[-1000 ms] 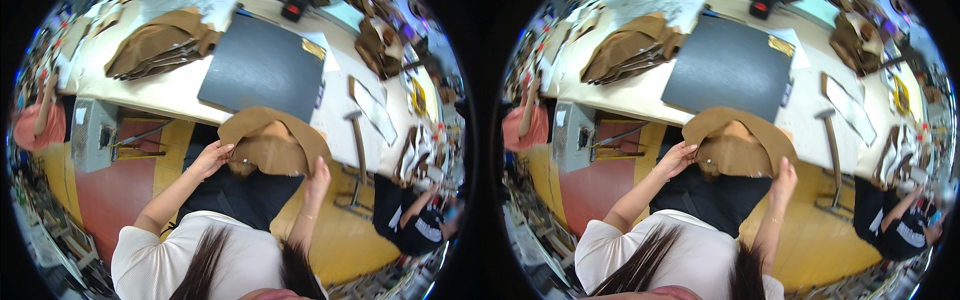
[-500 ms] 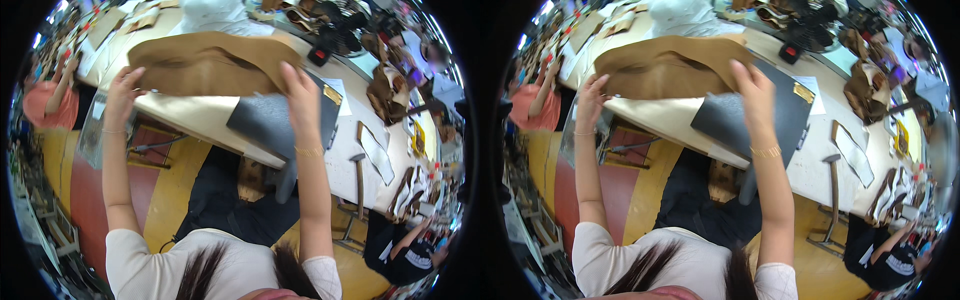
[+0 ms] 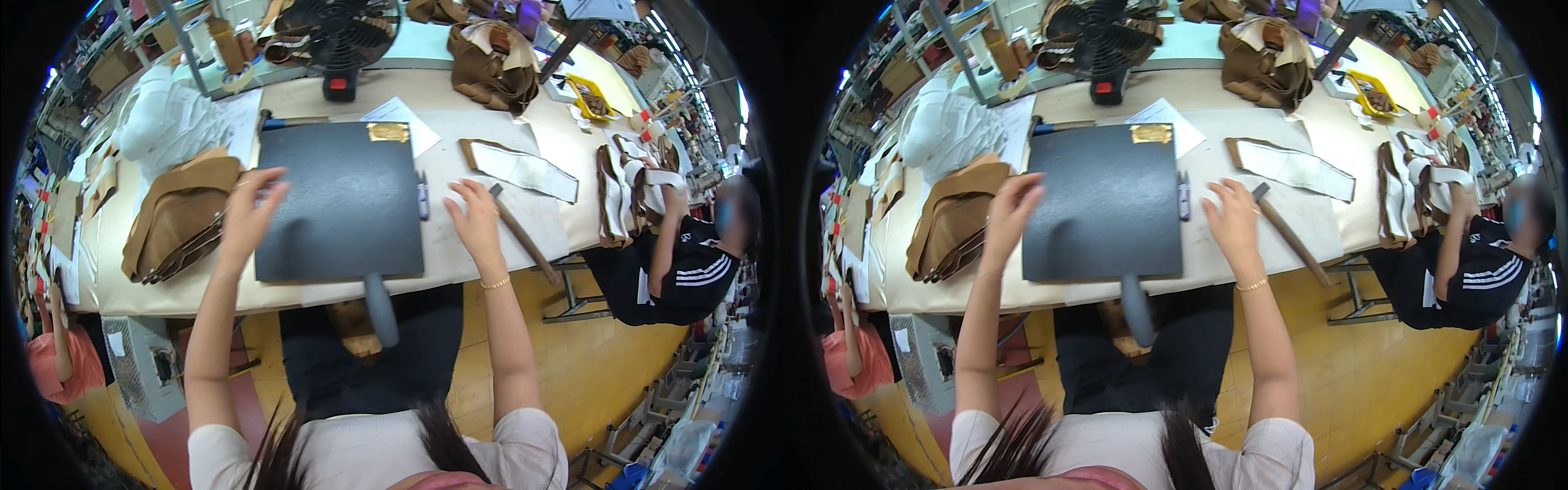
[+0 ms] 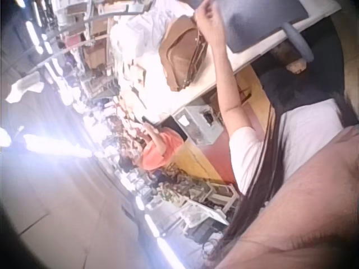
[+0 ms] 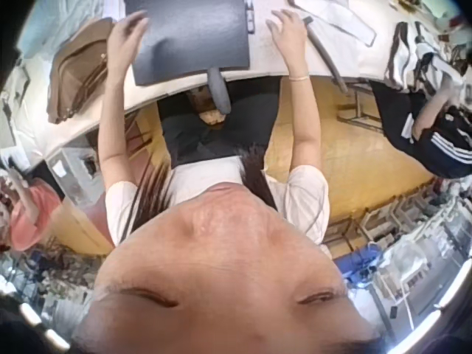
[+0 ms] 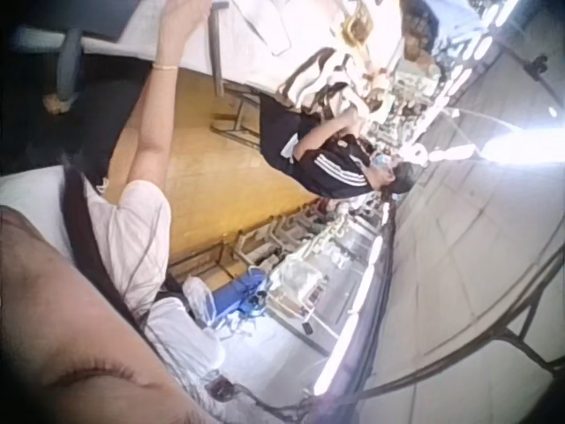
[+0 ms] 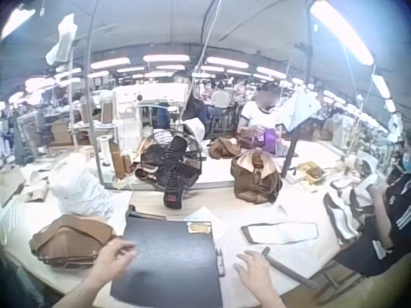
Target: The person repeatedly places a brown leather piece over a curved shoe-last form, then uses a hammer to tap the edges and shape the leather. They remove the piece, inspect it, and repeat the process several times. A coworker is visible across the table working on similar items.
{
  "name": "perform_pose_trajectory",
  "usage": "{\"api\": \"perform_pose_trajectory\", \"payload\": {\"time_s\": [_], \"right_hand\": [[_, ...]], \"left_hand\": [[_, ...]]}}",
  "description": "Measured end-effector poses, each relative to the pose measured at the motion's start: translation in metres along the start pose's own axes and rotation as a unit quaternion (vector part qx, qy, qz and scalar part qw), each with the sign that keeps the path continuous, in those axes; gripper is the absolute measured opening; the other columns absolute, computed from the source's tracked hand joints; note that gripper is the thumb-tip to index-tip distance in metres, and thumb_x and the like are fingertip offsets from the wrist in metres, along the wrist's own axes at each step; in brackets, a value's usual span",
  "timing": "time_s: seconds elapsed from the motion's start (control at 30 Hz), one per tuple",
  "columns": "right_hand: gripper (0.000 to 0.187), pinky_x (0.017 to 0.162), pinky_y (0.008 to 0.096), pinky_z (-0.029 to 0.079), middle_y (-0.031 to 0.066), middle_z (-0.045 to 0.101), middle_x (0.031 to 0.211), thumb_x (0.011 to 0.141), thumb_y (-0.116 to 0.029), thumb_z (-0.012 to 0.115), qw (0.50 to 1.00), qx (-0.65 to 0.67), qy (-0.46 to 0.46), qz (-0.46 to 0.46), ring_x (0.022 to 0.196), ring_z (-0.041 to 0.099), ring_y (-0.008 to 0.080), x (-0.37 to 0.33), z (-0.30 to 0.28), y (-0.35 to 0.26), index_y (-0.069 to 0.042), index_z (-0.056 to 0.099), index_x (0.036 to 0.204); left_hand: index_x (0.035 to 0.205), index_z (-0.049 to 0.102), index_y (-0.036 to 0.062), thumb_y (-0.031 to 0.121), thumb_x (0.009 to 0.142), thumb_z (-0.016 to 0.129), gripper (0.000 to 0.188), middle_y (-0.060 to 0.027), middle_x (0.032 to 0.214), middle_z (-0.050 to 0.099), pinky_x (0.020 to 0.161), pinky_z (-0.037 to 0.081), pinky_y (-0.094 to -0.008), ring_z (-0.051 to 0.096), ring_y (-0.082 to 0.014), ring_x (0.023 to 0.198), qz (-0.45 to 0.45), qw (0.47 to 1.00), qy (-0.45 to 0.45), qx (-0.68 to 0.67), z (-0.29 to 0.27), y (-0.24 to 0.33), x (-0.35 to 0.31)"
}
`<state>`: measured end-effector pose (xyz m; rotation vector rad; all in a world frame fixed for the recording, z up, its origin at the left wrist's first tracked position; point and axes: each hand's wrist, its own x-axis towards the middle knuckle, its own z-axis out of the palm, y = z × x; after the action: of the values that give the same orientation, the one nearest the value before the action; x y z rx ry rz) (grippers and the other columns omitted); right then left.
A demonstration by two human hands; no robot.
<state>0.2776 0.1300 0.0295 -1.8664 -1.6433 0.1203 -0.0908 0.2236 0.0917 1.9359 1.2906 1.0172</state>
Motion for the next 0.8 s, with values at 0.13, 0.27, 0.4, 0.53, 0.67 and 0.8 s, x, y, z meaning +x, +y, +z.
{"api": "perform_pose_trajectory", "payload": {"time_s": [0.13, 0.27, 0.4, 0.53, 0.67, 0.8], "right_hand": [[0.043, 0.1, 0.0463, 0.042, 0.0157, 0.059, 0.127, 0.088, -0.025, 0.071, 0.973, -0.197, 0.089, 0.082, 0.119, 0.054, 0.0325, -0.041, -0.039, 0.062, -0.005, 0.062, 0.125], [0.048, 0.102, 0.0451, 0.037, 0.0111, 0.059, 0.129, 0.089, -0.033, 0.067, 0.95, -0.275, 0.128, 0.078, 0.12, 0.053, 0.0272, -0.063, -0.015, 0.085, -0.009, 0.059, 0.13], [0.045, 0.099, 0.0447, 0.037, 0.0095, 0.059, 0.129, 0.087, -0.034, 0.067, 0.95, -0.256, 0.142, 0.107, 0.121, 0.052, 0.0263, -0.065, -0.014, 0.087, -0.011, 0.062, 0.125], [0.043, 0.098, 0.044, 0.036, 0.0088, 0.059, 0.129, 0.086, -0.032, 0.069, 0.952, -0.239, 0.159, 0.106, 0.12, 0.052, 0.026, -0.061, -0.014, 0.082, -0.012, 0.063, 0.123], [0.042, 0.098, 0.0432, 0.036, 0.0086, 0.059, 0.129, 0.085, -0.03, 0.069, 0.953, -0.235, 0.161, 0.107, 0.12, 0.052, 0.0253, -0.062, -0.015, 0.083, -0.011, 0.063, 0.123], [0.041, 0.098, 0.0428, 0.036, 0.0082, 0.059, 0.129, 0.086, -0.029, 0.069, 0.951, -0.235, 0.162, 0.116, 0.121, 0.052, 0.0246, -0.067, -0.015, 0.089, -0.011, 0.063, 0.123]], "left_hand": [[0.117, 0.067, -0.0007, 0.025, 0.094, 0.065, 0.034, -0.0088, 0.105, 0.067, 0.082, 0.052, -0.0283, 0.065, -0.0143, 0.092, -0.026, 0.962, -0.256, -0.09, 0.142, 0.051, 0.065], [0.134, 0.048, -0.0056, 0.038, 0.095, 0.065, 0.061, -0.0147, 0.105, 0.064, 0.077, 0.057, -0.0296, 0.066, -0.018, 0.091, -0.193, 0.921, -0.282, -0.188, 0.275, 0.06, 0.12], [0.133, 0.039, -0.0055, 0.02, 0.088, 0.073, 0.062, -0.0166, 0.1, 0.062, 0.066, 0.059, -0.0339, 0.066, -0.0204, 0.079, -0.242, 0.922, -0.216, -0.213, 0.34, 0.097, 0.137], [0.129, 0.04, -0.0029, 0.002, 0.078, 0.074, 0.062, -0.018, 0.103, 0.061, 0.056, 0.059, -0.0349, 0.065, -0.0223, 0.069, -0.222, 0.941, -0.184, -0.176, 0.359, 0.107, 0.15], [0.133, 0.038, -0.0002, -0.001, 0.08, 0.072, 0.064, -0.0164, 0.098, 0.059, 0.065, 0.06, -0.0364, 0.064, -0.0231, 0.075, -0.169, 0.901, -0.196, -0.349, 0.315, 0.128, 0.154], [0.138, 0.044, 0.0079, 0.006, 0.085, 0.07, 0.058, -0.0116, 0.102, 0.058, 0.076, 0.055, -0.0321, 0.059, -0.0169, 0.087, -0.08, 0.91, -0.157, -0.374, 0.194, 0.141, 0.115]]}}
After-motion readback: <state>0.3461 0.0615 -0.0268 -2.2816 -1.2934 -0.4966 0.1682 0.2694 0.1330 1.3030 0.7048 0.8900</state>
